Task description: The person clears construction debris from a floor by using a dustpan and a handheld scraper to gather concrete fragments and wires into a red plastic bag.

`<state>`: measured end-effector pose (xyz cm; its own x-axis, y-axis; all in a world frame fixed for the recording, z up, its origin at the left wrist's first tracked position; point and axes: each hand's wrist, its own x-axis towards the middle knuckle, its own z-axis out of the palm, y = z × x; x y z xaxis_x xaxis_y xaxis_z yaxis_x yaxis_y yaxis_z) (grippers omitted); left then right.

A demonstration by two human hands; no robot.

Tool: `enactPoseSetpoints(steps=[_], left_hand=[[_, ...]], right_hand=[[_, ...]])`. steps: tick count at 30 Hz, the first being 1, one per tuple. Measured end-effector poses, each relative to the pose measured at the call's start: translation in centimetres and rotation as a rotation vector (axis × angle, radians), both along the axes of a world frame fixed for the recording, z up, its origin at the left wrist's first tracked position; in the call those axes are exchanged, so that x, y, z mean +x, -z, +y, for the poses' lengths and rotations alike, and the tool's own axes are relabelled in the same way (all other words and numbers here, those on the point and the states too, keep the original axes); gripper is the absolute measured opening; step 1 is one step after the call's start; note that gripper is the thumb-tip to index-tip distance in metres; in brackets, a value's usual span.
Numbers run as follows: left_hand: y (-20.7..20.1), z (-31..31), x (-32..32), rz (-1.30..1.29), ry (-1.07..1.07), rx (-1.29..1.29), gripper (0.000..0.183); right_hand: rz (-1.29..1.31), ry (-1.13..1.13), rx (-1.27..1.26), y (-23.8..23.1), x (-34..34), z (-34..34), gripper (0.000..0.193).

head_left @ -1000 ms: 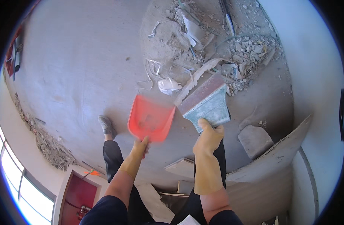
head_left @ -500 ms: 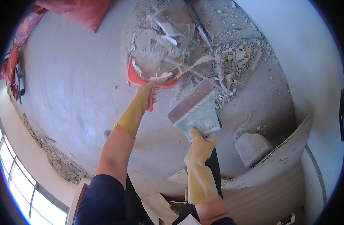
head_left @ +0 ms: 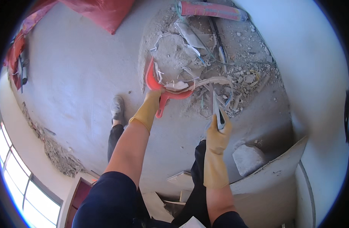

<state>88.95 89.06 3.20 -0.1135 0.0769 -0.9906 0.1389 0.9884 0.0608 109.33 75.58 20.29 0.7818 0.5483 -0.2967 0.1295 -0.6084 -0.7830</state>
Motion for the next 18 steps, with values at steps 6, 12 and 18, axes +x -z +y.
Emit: enactPoseSetpoints(steps=[6,12,18], left_hand=[[-3.2,1.6,-0.7,0.074,-0.074,0.05,0.03],[-1.7,2.2,-3.6,0.094,0.034,-0.019,0.033],[-1.5,3.4,-3.2,0.18,0.108,-0.124,0.034]], right_hand=[[-0.444,-0.689,-0.206,5.9,5.8,15.1,0.042],[-0.579,-1.101,-0.462,13.7,8.4,31.8,0.038],[-0.593,-0.903,-0.658,19.5,12.2,35.6,0.037]])
